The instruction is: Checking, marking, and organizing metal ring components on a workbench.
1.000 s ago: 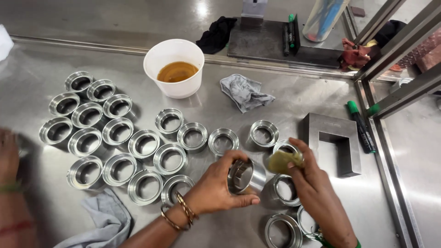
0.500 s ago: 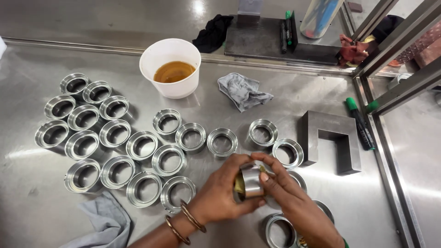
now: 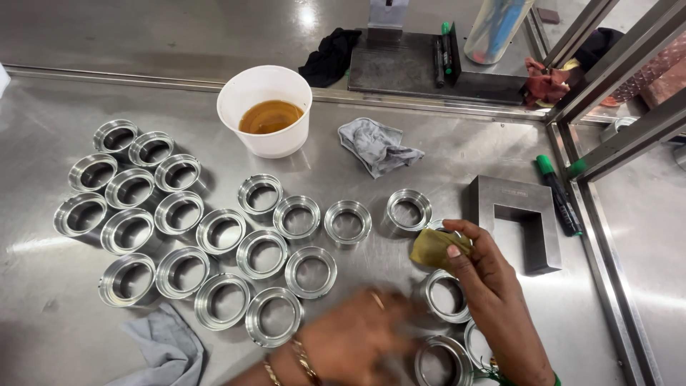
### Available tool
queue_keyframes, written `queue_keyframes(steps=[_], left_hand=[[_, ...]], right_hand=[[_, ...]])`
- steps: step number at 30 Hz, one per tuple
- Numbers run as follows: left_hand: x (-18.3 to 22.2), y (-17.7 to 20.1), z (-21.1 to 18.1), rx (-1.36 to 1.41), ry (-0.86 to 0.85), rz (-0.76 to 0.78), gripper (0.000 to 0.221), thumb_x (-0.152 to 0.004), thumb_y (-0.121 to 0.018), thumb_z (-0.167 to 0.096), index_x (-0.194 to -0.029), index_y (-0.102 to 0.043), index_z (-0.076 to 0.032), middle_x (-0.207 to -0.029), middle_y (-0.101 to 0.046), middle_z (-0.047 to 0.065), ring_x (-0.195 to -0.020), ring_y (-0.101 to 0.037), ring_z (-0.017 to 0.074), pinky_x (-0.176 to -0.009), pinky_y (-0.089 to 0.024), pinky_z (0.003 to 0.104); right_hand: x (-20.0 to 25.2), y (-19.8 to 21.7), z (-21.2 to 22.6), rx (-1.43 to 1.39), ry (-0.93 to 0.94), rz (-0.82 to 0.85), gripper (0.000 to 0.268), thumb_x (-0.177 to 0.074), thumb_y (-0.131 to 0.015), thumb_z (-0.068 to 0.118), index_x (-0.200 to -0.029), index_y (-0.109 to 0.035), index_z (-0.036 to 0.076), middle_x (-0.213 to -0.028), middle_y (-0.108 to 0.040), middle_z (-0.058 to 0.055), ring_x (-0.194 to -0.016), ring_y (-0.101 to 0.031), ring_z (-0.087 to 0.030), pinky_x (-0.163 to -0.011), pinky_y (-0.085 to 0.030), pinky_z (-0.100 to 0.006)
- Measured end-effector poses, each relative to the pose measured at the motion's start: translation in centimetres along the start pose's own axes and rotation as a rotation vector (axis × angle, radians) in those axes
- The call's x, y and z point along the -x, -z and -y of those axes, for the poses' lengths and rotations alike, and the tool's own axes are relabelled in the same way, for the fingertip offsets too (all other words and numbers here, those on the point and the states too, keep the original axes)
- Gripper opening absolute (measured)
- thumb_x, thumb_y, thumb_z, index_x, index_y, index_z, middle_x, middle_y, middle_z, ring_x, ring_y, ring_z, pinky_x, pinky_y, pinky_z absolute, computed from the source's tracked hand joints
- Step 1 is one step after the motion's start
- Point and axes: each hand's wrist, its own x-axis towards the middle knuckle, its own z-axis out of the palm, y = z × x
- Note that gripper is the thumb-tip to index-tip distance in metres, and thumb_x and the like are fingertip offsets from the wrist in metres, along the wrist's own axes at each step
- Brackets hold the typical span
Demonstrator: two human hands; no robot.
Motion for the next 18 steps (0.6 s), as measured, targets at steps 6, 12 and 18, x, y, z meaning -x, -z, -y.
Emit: queue_keyframes(steps=[6, 12, 18], left_hand=[[-0.1, -1.0, -0.3, 0.240, -0.042, 0.065, 0.041, -0.065, -0.085, -0.032, -0.095, -0.075, -0.007, -0.139, -0.059, 0.015, -0.122, -0.057, 0.0321, -0.095, -0.055, 0.042], [-1.0, 1.0, 0.9, 0.345, 0.605, 0.126, 0.057, -0.073, -0.089, -0.047, -0.099, -0.066, -0.003, -0.123, -0.060, 0.013, -0.112, -0.062, 0.0299, -0.092, -0.056, 0.044], [-1.8, 1.2, 0.1, 0.213, 0.172, -0.414, 0.067, -0.076, -0.085, -0.029, -0.131, -0.050, -0.009, -0.136, -0.057, 0.018, -0.131, -0.058, 0.0351, -0.102, -0.055, 0.040]], right_hand=[[0.0, 0.9, 0.0, -0.010, 0.030, -0.061, 0.041, -0.097, -0.054, 0.022, -0.137, -0.057, 0.015, -0.105, -0.069, -0.008, -0.100, -0.066, -0.013, -0.086, -0.051, -0.028], [-1.0, 0.8, -1.6, 0.112, -0.048, -0.028, 0.041, -0.097, -0.050, 0.020, -0.137, -0.058, 0.017, -0.101, -0.071, -0.007, -0.092, -0.063, -0.011, -0.079, -0.048, -0.026], [0.5, -1.1, -1.8, -0.002, -0.276, 0.279, 0.056, -0.098, -0.047, 0.043, -0.152, -0.047, 0.030, -0.118, -0.068, -0.004, -0.117, -0.060, -0.010, -0.100, -0.042, -0.027]])
